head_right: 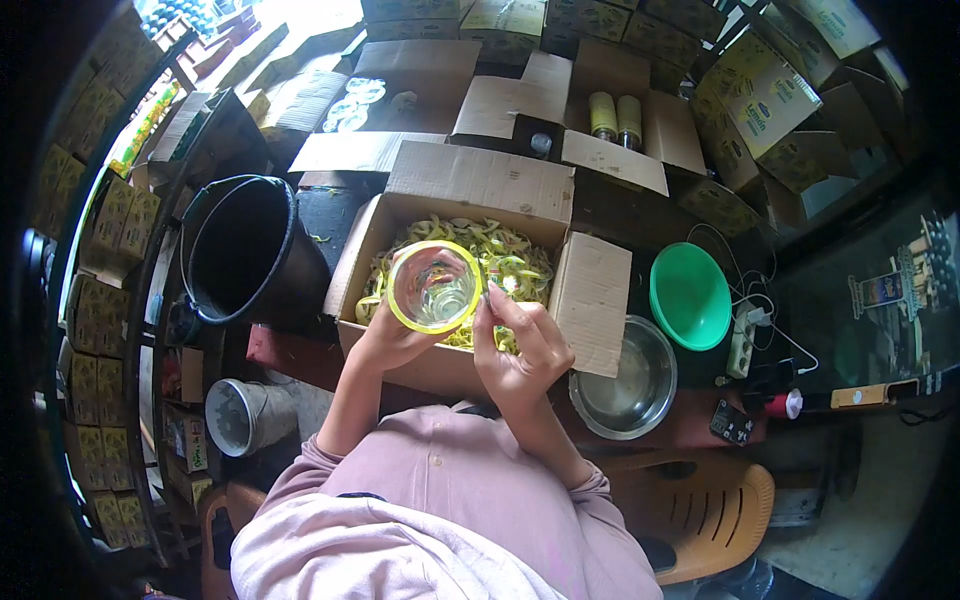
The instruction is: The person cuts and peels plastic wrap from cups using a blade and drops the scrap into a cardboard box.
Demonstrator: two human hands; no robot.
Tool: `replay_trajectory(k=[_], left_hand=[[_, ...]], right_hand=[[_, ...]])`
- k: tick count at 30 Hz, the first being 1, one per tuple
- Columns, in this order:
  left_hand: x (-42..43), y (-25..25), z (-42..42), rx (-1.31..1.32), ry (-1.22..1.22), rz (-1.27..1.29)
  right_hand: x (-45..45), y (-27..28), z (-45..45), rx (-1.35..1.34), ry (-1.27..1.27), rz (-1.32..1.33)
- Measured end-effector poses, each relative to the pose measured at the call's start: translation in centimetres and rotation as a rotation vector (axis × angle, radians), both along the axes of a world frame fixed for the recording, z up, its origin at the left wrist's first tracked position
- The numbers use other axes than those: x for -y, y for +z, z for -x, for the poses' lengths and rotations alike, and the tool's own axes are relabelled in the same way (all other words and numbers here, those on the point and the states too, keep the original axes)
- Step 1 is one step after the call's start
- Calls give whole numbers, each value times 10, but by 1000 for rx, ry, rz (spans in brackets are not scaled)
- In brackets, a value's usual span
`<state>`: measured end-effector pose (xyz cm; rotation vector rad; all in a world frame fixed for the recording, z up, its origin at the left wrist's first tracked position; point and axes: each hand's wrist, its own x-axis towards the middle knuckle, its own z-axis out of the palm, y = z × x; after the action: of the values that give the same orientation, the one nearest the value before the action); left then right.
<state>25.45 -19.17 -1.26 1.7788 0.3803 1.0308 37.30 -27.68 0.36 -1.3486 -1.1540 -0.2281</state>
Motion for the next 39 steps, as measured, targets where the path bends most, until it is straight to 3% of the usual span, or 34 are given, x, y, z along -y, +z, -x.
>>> replay_trajectory(k=[10, 14, 26, 29, 36, 39], left_hand=[[-4, -2, 4, -63, -29, -28], [-2, 1, 5, -59, -75, 82], [-3, -6, 5, -81, -59, -18], [2, 2, 2, 38, -75, 104], [3, 8, 4, -35, 3, -48], [3, 11, 8, -39, -50, 69]], right_hand=[[-4, -1, 1, 143, -80, -16], [-5, -1, 0, 153, -84, -26], [-7, -2, -5, -26, -87, 16], [1, 1, 3, -54, -82, 12], [4, 4, 9, 15, -61, 22], [3, 5, 9, 60, -63, 21]])
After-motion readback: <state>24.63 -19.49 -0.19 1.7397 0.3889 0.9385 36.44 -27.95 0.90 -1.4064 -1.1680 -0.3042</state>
